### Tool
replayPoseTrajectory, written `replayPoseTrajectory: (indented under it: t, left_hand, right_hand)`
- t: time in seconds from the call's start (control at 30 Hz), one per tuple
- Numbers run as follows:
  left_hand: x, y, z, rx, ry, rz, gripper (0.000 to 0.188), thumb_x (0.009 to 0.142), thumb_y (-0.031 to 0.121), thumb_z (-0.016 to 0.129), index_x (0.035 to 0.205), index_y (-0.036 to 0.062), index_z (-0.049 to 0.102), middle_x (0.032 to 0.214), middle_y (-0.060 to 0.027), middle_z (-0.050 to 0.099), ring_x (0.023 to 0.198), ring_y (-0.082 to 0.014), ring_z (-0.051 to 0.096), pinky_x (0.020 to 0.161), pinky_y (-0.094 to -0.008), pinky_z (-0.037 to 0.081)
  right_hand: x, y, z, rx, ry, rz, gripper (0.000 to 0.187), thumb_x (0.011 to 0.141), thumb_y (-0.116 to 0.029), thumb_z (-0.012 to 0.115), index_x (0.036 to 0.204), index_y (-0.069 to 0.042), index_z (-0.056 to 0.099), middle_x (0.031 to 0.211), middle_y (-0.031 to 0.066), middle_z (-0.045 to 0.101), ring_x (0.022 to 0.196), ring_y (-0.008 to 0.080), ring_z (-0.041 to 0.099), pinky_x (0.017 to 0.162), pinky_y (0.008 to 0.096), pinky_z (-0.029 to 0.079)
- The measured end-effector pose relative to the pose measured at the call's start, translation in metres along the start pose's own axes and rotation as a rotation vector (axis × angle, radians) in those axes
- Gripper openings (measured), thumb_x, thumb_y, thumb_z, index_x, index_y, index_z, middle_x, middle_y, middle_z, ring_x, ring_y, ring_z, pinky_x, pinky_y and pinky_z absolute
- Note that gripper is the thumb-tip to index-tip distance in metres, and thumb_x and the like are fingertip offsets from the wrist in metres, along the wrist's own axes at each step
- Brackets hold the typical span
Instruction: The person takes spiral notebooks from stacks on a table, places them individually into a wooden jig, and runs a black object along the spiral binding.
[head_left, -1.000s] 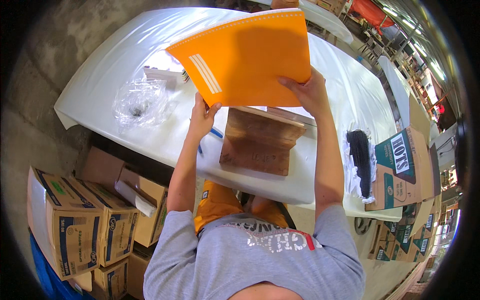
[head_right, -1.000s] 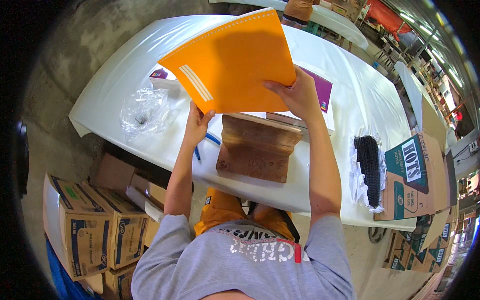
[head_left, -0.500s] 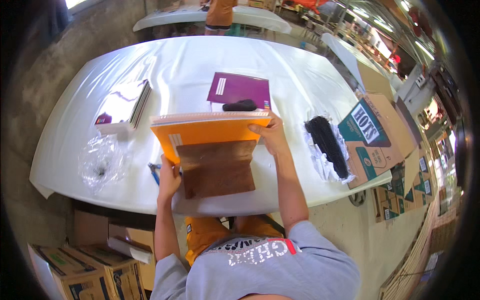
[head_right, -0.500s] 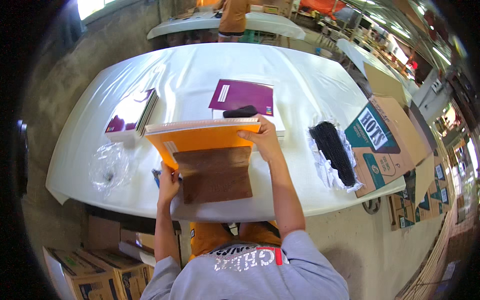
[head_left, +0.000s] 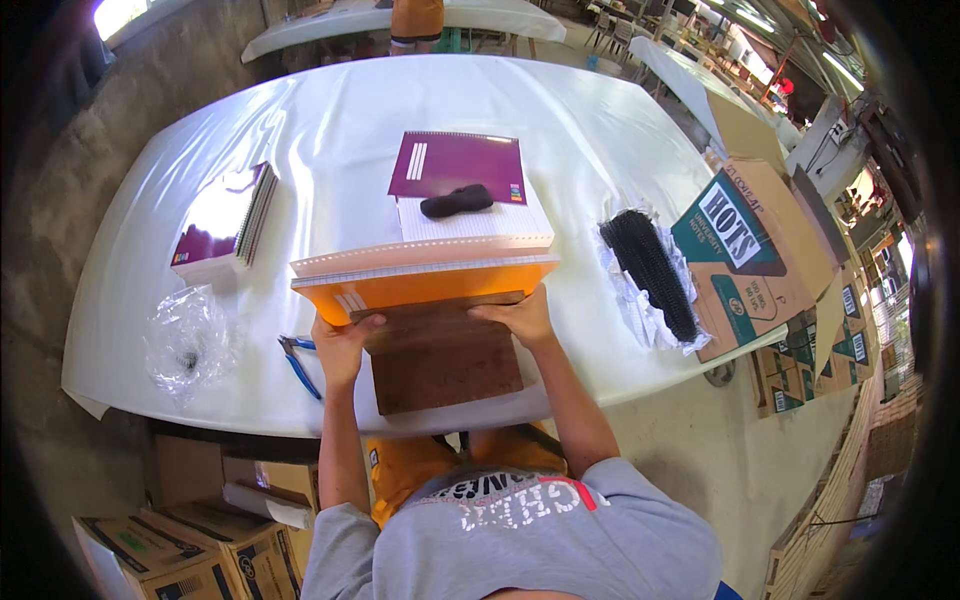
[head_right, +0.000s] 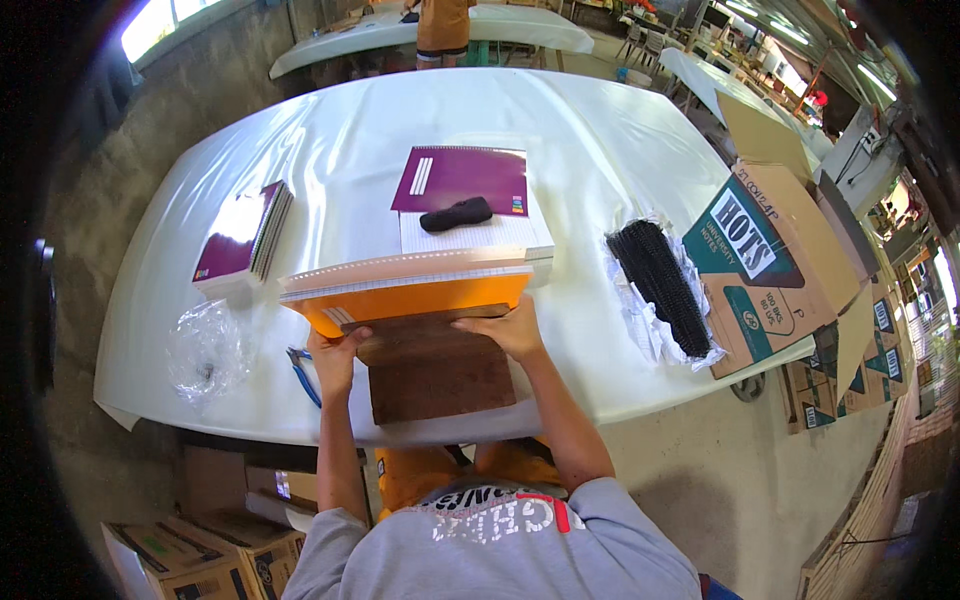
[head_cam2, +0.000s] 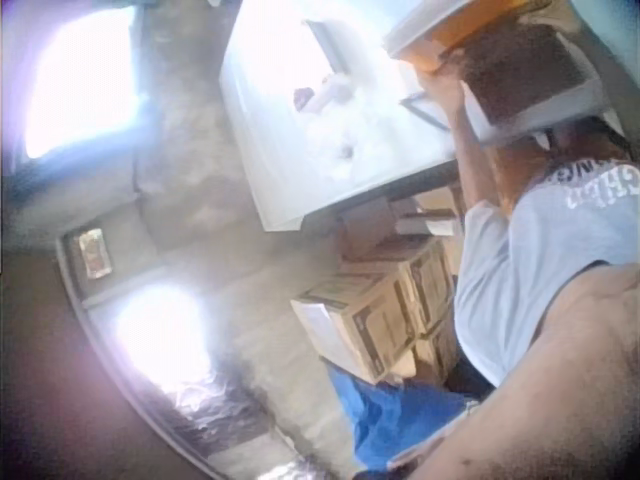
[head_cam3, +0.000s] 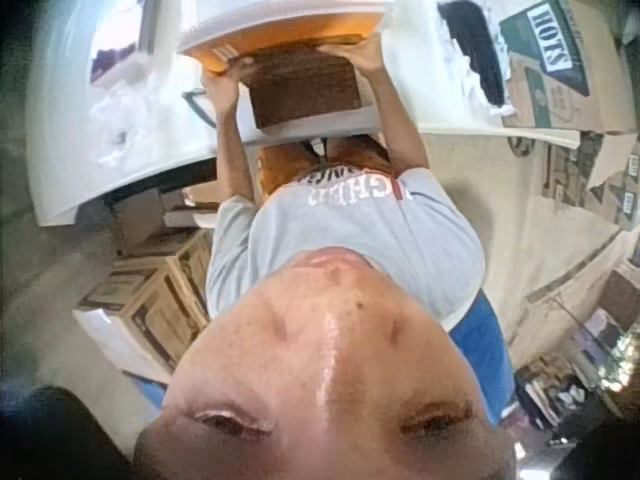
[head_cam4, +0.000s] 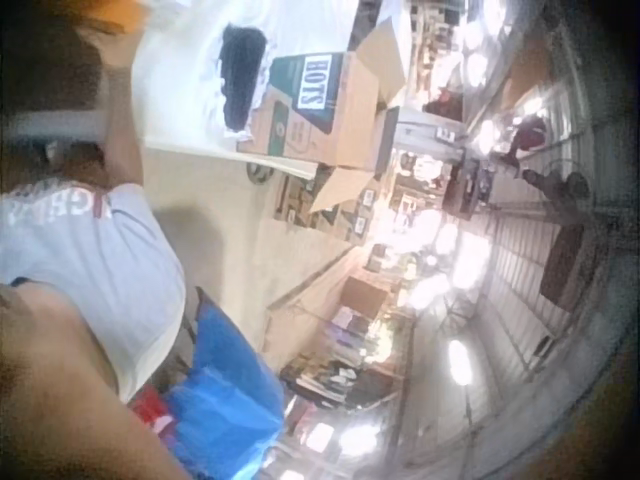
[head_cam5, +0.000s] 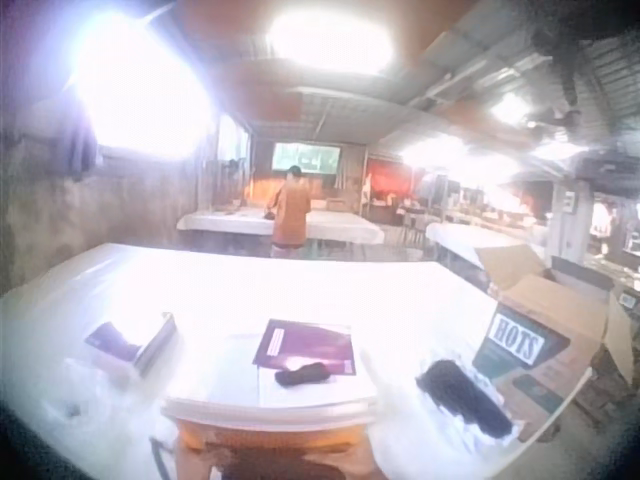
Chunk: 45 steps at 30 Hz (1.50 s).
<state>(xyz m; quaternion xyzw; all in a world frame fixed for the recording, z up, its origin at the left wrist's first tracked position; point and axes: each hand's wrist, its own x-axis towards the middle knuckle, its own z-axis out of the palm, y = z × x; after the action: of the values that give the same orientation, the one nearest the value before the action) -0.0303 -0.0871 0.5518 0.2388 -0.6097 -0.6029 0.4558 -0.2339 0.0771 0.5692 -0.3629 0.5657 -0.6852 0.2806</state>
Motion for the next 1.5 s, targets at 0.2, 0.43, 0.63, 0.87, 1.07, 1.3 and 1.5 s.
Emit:
replayPoseTrajectory:
  t: [0.2, 0.43, 0.63, 0.87, 1.07, 1.3, 1.5]
  left_hand:
    - [0.007, 0.038, -0.001, -0.088, 0.112, 0.336, 0.066, 0.081, 0.03, 0.066, 0.132, 0.0051, 0.031, 0.117, -0.0096, 0.049, 0.102, -0.0178, 0.052, 0.083, -0.0285, 0.045]
    - [0.024, 0.103, 0.02, 0.161, 0.202, 0.219, 0.029, 0.084, 0.019, 0.063, 0.107, 0.0034, 0.056, 0.079, -0.0011, 0.056, 0.058, -0.0028, 0.047, 0.046, -0.0153, 0.039]
    - [0.022, 0.085, 0.022, -0.087, 0.252, 0.012, 0.026, 0.084, 0.025, 0.063, 0.094, 0.0007, 0.058, 0.075, -0.0006, 0.054, 0.056, -0.0024, 0.046, 0.047, -0.0159, 0.037]
    - [0.019, 0.071, 0.005, 0.038, -0.036, 0.012, 0.015, 0.065, 0.004, 0.076, 0.069, 0.0008, 0.061, 0.062, 0.0004, 0.058, 0.058, -0.0068, 0.053, 0.055, -0.0197, 0.041]
    - [0.012, 0.062, 0.01, 0.147, 0.006, -0.013, 0.013, 0.068, 0.005, 0.074, 0.072, 0.0009, 0.063, 0.068, -0.0023, 0.063, 0.064, -0.0079, 0.057, 0.059, -0.0215, 0.044]
    - [-0.007, 0.008, 0.005, 0.079, 0.088, 0.157, 0.029, 0.077, 0.005, 0.066, 0.101, 0.0005, 0.052, 0.081, -0.0024, 0.06, 0.069, -0.0109, 0.056, 0.063, -0.0206, 0.044]
    - [-0.032, -0.022, -0.005, -0.126, 0.051, 0.0, 0.025, 0.086, 0.014, 0.057, 0.105, 0.0022, 0.046, 0.088, -0.0011, 0.047, 0.083, -0.0104, 0.047, 0.077, -0.0232, 0.04]
  right_hand:
    - [-0.006, -0.04, -0.018, 0.344, 0.037, -0.303, 0.097, 0.06, -0.006, 0.081, 0.137, -0.009, 0.023, 0.126, 0.0104, 0.045, 0.112, 0.0212, 0.048, 0.086, 0.0332, 0.047]
    - [0.005, -0.104, -0.018, -0.31, 0.01, -0.319, 0.038, 0.078, -0.011, 0.067, 0.114, -0.004, 0.054, 0.105, 0.009, 0.058, 0.097, 0.0145, 0.053, 0.077, 0.0261, 0.044]
    - [0.003, -0.082, -0.006, -0.246, -0.066, -0.58, 0.025, 0.084, -0.008, 0.059, 0.109, -0.004, 0.058, 0.099, 0.0058, 0.058, 0.092, 0.0115, 0.053, 0.078, 0.0227, 0.042]
    - [-0.001, -0.05, -0.005, -0.115, 0.027, -0.251, 0.037, 0.078, -0.007, 0.068, 0.111, -0.003, 0.052, 0.097, 0.003, 0.054, 0.083, 0.0088, 0.051, 0.073, 0.0221, 0.042]
    - [-0.007, -0.035, -0.003, -0.143, 0.189, -0.149, 0.019, 0.08, -0.008, 0.065, 0.097, 0.0, 0.059, 0.085, 0.0026, 0.061, 0.07, 0.0073, 0.054, 0.061, 0.0203, 0.043]
    - [-0.007, -0.026, -0.014, -0.232, -0.006, -0.071, 0.034, 0.08, -0.015, 0.068, 0.107, -0.001, 0.054, 0.091, 0.004, 0.063, 0.082, 0.0091, 0.057, 0.072, 0.0236, 0.046]
    - [-0.009, -0.031, -0.009, 0.007, 0.026, -0.016, 0.046, 0.079, -0.016, 0.07, 0.116, -0.001, 0.047, 0.107, 0.0069, 0.058, 0.095, 0.0128, 0.055, 0.082, 0.0266, 0.045]
